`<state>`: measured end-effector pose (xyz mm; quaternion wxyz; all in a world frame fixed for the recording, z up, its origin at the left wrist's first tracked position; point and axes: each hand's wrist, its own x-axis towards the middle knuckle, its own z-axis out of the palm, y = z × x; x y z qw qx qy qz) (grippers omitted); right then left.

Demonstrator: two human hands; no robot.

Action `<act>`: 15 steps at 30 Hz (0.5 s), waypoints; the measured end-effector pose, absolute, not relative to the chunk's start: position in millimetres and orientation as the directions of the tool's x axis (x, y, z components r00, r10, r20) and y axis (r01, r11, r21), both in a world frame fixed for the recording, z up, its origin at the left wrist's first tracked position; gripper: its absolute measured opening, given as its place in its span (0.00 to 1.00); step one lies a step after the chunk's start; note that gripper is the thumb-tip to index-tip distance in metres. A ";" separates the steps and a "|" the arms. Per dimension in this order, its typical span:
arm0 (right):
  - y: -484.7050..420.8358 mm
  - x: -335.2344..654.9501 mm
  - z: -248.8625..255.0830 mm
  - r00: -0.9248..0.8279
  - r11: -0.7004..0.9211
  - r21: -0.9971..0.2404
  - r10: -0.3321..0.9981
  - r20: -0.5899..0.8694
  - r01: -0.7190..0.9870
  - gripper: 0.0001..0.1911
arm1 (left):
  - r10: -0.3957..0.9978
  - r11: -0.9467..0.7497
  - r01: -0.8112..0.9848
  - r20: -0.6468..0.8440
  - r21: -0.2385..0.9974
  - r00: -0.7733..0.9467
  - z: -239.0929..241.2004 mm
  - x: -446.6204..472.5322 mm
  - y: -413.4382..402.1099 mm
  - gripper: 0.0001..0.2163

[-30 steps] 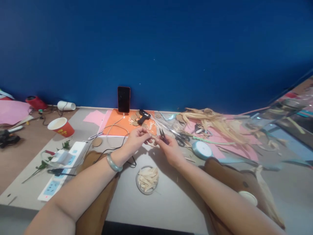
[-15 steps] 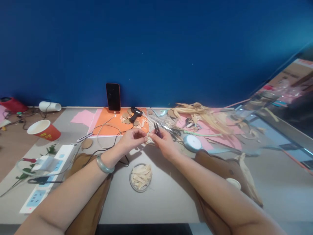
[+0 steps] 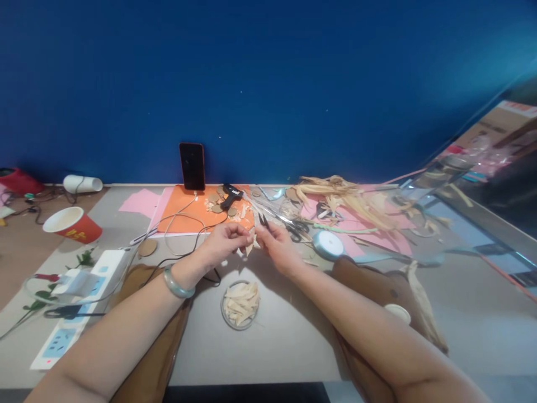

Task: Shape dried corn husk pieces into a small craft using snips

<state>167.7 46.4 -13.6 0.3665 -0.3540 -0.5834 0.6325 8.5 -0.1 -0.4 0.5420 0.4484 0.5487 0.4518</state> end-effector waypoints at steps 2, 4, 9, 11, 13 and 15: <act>45.7 165.0 -16.5 -0.454 -0.119 -0.989 0.888 -0.069 -0.082 0.26 | 0.983 0.180 -0.076 -0.182 0.981 -0.027 2.8 9.9 -0.3 0.11; 44.2 162.8 -18.4 -0.441 -0.153 -0.985 0.892 -0.105 -0.075 0.28 | 0.982 0.178 -0.127 -0.185 0.976 -0.043 4.9 10.0 -0.4 0.12; 38.9 161.8 -18.7 -0.482 -0.050 -0.998 0.874 -0.059 0.032 0.27 | 0.984 0.159 -0.152 -0.170 0.976 -0.061 4.8 8.0 -0.3 0.12; 37.4 162.0 -18.6 -0.498 -0.011 -0.998 0.867 -0.036 0.054 0.28 | 0.987 0.144 -0.150 -0.153 0.978 -0.053 3.5 7.7 -0.2 0.12; 36.4 162.1 -18.9 -0.506 0.010 -0.998 0.862 -0.023 0.064 0.27 | 0.988 0.138 -0.156 -0.146 0.978 -0.047 2.5 7.9 -0.3 0.12; 35.8 161.9 -19.3 -0.507 0.016 -0.998 0.862 -0.018 0.062 0.27 | 0.988 0.140 -0.162 -0.149 0.977 -0.046 1.8 8.6 -0.4 0.12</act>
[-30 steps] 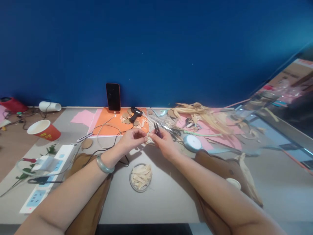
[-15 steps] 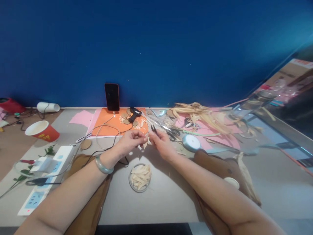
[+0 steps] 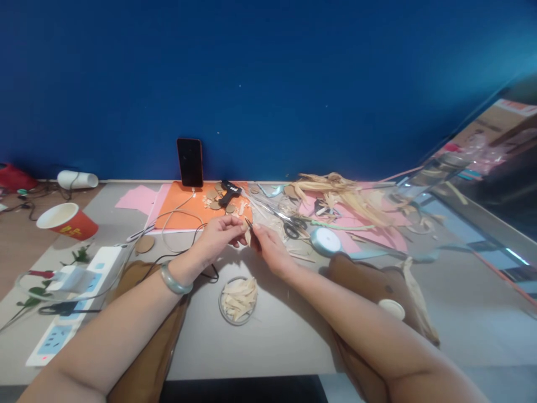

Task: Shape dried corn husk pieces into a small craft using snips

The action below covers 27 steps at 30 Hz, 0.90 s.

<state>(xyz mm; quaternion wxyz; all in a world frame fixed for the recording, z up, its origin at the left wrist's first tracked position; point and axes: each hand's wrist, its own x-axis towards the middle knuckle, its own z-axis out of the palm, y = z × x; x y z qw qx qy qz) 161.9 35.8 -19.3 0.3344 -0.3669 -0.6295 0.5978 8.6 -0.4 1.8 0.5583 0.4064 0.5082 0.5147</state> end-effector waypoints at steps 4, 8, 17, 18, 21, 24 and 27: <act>35.5 161.7 -19.8 -0.520 0.030 -0.998 0.854 -0.007 0.062 0.26 | 0.987 0.138 -0.167 -0.149 0.976 -0.055 0.4 9.6 -0.4 0.13; 35.2 161.0 -20.7 -0.521 0.077 -0.995 0.853 0.033 0.063 0.27 | 0.989 0.125 -0.169 -0.137 0.978 -0.061 -1.2 10.3 0.0 0.13; 31.6 158.6 -19.0 -0.499 0.090 -0.994 0.866 0.044 0.069 0.26 | 0.982 0.136 -0.193 -0.158 0.972 -0.103 0.8 13.7 -0.5 0.14; 31.5 158.5 -18.9 -0.501 0.088 -0.993 0.864 0.039 0.074 0.26 | 0.982 0.137 -0.194 -0.159 0.971 -0.102 0.7 13.8 -0.6 0.14; 31.7 158.2 -19.8 -0.498 0.095 -0.992 0.866 0.044 0.079 0.26 | 0.983 0.137 -0.195 -0.158 0.971 -0.092 -0.3 13.4 -0.8 0.14; 32.3 157.9 -21.0 -0.487 0.100 -0.992 0.872 0.049 0.078 0.26 | 0.984 0.138 -0.191 -0.157 0.972 -0.084 -1.5 12.8 -0.6 0.14; 32.6 158.2 -20.9 -0.486 0.103 -0.991 0.873 0.048 0.087 0.26 | 0.983 0.149 -0.192 -0.167 0.970 -0.081 -2.2 12.5 -0.1 0.14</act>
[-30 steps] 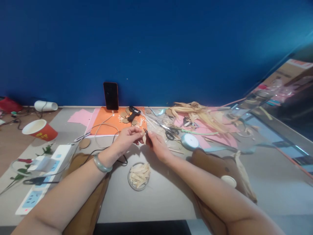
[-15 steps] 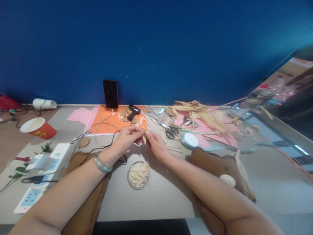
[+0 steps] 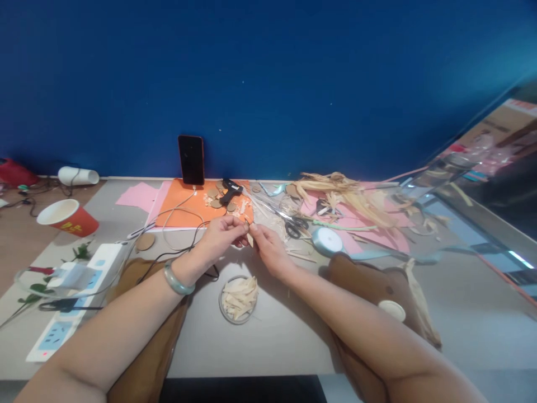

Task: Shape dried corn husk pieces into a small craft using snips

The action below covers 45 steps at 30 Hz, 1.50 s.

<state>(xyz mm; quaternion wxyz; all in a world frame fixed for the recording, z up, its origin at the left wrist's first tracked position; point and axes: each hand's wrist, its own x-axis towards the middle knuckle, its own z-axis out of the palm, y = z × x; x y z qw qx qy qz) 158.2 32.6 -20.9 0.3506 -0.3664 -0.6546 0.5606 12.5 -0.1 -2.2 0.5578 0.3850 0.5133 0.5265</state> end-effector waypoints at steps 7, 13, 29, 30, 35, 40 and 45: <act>32.6 156.6 -20.8 -0.468 0.061 -0.997 0.883 0.031 0.049 0.26 | 0.982 0.146 -0.186 -0.165 0.972 -0.088 -1.3 12.2 -0.3 0.13; 33.4 156.0 -24.7 -0.467 0.014 -1.000 0.884 0.007 0.010 0.28 | 0.981 0.142 -0.179 -0.163 0.973 -0.109 0.5 12.0 0.5 0.11; 35.4 161.3 -13.9 -0.472 -0.011 -0.998 0.882 0.017 -0.055 0.17 | 0.984 0.173 0.007 -0.173 0.985 0.029 -8.1 11.1 1.8 0.04; 35.8 161.5 -13.8 -0.457 -0.003 -0.999 0.889 0.016 -0.041 0.17 | 0.985 0.173 0.015 -0.173 0.985 0.018 -7.7 10.7 1.7 0.04; 37.3 162.4 -13.9 -0.436 0.018 -1.000 0.900 0.014 0.006 0.15 | 0.988 0.140 0.012 -0.139 0.990 -0.069 -2.3 9.2 1.3 0.04; 40.5 162.7 -18.4 -0.463 0.004 -1.000 0.886 0.011 -0.015 0.15 | 0.992 0.039 -0.068 -0.047 0.997 -0.118 2.1 7.8 0.6 0.05; 42.6 162.5 -22.5 -0.467 -0.032 -0.996 0.884 0.013 -0.088 0.16 | 0.997 0.024 -0.064 -0.029 0.998 -0.069 0.6 7.3 0.1 0.08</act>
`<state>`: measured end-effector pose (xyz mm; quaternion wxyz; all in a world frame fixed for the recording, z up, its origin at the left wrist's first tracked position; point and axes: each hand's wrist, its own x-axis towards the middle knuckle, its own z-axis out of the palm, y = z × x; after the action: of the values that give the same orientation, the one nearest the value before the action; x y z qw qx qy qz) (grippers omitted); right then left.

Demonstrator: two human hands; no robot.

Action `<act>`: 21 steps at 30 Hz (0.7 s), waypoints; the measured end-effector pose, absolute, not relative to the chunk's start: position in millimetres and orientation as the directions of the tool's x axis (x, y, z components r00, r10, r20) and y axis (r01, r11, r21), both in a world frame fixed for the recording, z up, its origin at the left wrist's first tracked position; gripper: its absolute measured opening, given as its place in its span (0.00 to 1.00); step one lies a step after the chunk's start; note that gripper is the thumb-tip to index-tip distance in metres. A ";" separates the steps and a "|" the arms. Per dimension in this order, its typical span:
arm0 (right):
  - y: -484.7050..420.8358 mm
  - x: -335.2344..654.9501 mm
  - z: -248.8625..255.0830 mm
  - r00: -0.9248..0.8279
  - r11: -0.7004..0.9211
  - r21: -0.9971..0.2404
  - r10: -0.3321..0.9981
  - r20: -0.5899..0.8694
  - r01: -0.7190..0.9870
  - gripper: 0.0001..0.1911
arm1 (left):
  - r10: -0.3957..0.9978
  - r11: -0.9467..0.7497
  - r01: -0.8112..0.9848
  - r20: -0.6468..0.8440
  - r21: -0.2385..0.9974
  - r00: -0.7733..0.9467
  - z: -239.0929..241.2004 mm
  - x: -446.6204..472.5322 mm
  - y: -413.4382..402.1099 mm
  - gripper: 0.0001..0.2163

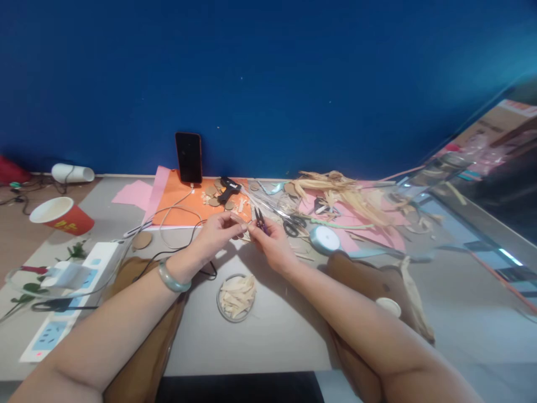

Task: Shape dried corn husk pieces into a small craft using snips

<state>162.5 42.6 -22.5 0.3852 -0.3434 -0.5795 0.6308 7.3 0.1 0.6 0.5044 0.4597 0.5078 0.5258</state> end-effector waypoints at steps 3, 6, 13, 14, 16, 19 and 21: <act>41.9 162.1 -22.4 -0.465 -0.042 -0.995 0.885 0.006 -0.093 0.18 | 0.996 0.039 -0.084 -0.045 0.996 -0.078 3.0 7.7 -0.9 0.08; 41.1 161.1 -21.4 -0.445 -0.066 -0.995 0.895 -0.026 -0.074 0.22 | 0.986 0.063 -0.140 -0.083 0.988 -0.145 8.9 8.2 -2.4 0.08; 37.7 160.2 -22.1 -0.475 -0.067 -0.998 0.878 -0.062 0.007 0.27 | 0.971 0.046 -0.198 -0.091 0.979 -0.222 14.8 8.2 -3.1 0.08; 37.0 160.4 -22.5 -0.487 -0.049 -0.999 0.872 -0.052 0.019 0.27 | 0.973 0.040 -0.195 -0.082 0.980 -0.217 14.5 8.3 -3.2 0.08; 35.6 160.9 -23.2 -0.501 -0.028 -0.999 0.864 -0.040 0.032 0.27 | 0.978 0.025 -0.185 -0.062 0.983 -0.198 13.5 8.7 -3.4 0.08; 34.5 161.6 -22.8 -0.513 -0.007 -0.999 0.858 -0.028 0.041 0.27 | 0.981 0.019 -0.176 -0.052 0.984 -0.185 11.4 9.5 -3.3 0.07; 34.2 162.0 -21.8 -0.517 0.005 -0.999 0.856 -0.021 0.050 0.27 | 0.979 0.024 -0.180 -0.059 0.983 -0.193 10.2 9.7 -2.9 0.07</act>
<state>162.0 34.2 -21.8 0.3328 -0.3616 -0.6260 0.6055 9.7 -2.9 10.2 0.5005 0.3912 0.5111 0.5789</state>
